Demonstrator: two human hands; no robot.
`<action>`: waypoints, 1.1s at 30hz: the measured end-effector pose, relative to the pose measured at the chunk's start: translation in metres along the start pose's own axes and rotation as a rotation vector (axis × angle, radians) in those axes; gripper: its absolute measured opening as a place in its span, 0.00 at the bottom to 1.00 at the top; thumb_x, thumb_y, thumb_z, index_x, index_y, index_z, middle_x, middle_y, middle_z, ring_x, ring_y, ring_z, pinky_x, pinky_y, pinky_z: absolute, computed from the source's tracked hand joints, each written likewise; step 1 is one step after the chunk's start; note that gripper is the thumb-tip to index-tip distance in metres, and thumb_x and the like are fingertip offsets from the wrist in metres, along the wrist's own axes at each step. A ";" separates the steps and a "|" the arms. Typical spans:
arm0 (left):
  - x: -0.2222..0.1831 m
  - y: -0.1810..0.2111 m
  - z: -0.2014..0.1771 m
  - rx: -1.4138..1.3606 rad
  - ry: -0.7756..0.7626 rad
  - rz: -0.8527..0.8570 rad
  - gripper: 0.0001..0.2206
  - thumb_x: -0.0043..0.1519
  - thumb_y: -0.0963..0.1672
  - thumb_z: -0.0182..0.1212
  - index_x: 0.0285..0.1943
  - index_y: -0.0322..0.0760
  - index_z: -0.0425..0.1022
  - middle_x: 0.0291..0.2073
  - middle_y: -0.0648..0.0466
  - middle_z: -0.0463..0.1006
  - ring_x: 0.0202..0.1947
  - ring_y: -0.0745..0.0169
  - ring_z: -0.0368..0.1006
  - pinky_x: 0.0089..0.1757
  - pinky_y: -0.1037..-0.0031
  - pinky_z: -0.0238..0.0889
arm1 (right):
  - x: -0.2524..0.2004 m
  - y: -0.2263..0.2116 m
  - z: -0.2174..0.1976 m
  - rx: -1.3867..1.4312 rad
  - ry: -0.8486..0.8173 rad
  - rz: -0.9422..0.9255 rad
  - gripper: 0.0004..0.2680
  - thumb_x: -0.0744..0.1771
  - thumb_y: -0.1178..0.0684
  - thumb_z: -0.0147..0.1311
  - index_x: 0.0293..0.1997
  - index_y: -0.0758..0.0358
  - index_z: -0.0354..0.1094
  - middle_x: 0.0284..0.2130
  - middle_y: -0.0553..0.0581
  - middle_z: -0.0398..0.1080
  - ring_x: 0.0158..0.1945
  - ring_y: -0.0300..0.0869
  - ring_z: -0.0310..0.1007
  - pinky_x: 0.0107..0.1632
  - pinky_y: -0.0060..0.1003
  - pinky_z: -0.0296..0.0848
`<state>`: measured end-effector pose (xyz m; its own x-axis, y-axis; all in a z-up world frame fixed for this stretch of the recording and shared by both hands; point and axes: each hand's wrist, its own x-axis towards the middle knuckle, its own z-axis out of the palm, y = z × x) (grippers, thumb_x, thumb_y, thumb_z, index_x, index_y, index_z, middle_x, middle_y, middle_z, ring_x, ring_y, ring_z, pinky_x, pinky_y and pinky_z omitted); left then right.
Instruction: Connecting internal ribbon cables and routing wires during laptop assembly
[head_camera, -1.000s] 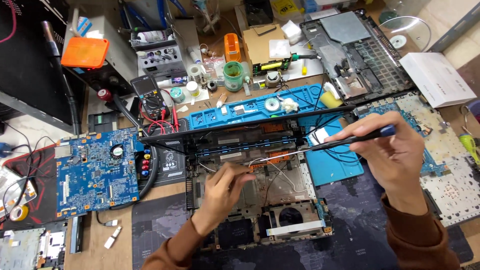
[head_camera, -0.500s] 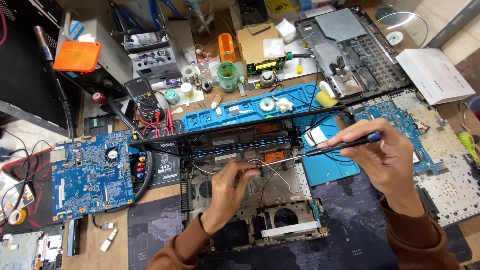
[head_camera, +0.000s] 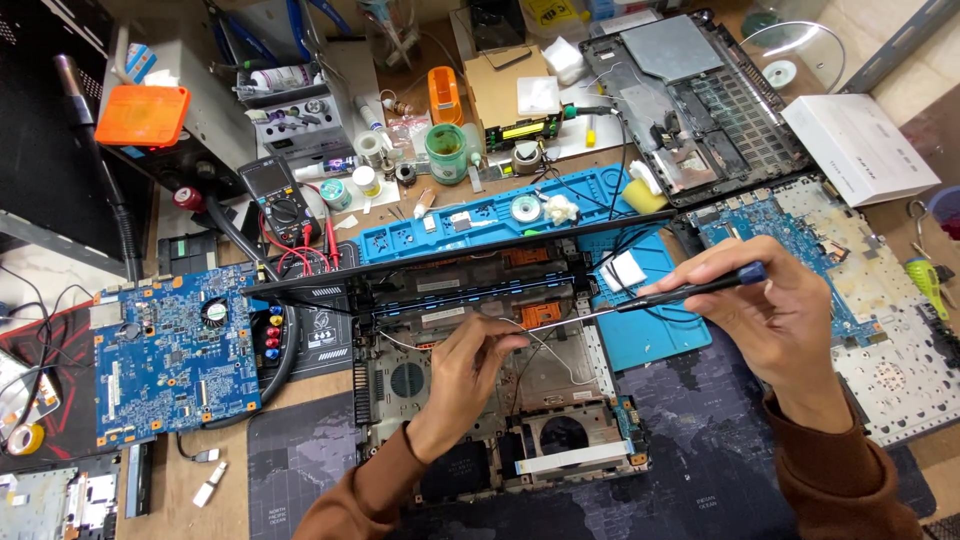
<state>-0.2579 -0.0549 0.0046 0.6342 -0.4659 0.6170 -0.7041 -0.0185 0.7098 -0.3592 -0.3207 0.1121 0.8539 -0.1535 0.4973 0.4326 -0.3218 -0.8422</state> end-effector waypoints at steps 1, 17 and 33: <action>0.000 -0.002 0.001 0.000 0.000 0.001 0.04 0.66 0.39 0.62 0.47 0.33 0.76 0.36 0.52 0.78 0.28 0.67 0.70 0.30 0.79 0.63 | 0.000 0.002 -0.001 0.000 0.000 -0.001 0.05 0.66 0.61 0.55 0.44 0.63 0.64 0.38 0.63 0.75 0.43 0.55 0.86 0.45 0.35 0.86; 0.018 -0.009 0.023 0.097 -0.129 -0.183 0.24 0.58 0.49 0.69 0.59 0.34 0.68 0.51 0.45 0.75 0.50 0.50 0.73 0.46 0.60 0.73 | 0.009 0.008 0.026 -0.001 0.118 -0.181 0.19 0.71 0.69 0.47 0.59 0.49 0.41 0.46 0.73 0.68 0.46 0.58 0.78 0.52 0.45 0.82; -0.003 -0.070 0.069 0.689 -0.195 0.330 0.18 0.65 0.58 0.52 0.45 0.49 0.79 0.44 0.45 0.76 0.41 0.47 0.74 0.43 0.62 0.64 | -0.001 0.097 0.045 -0.239 0.091 -0.318 0.11 0.69 0.69 0.46 0.55 0.71 0.49 0.44 0.66 0.74 0.47 0.54 0.79 0.46 0.49 0.82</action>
<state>-0.2328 -0.1136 -0.0700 0.3355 -0.6887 0.6428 -0.9259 -0.3668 0.0902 -0.3049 -0.3098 0.0205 0.6546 -0.0894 0.7507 0.5828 -0.5728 -0.5764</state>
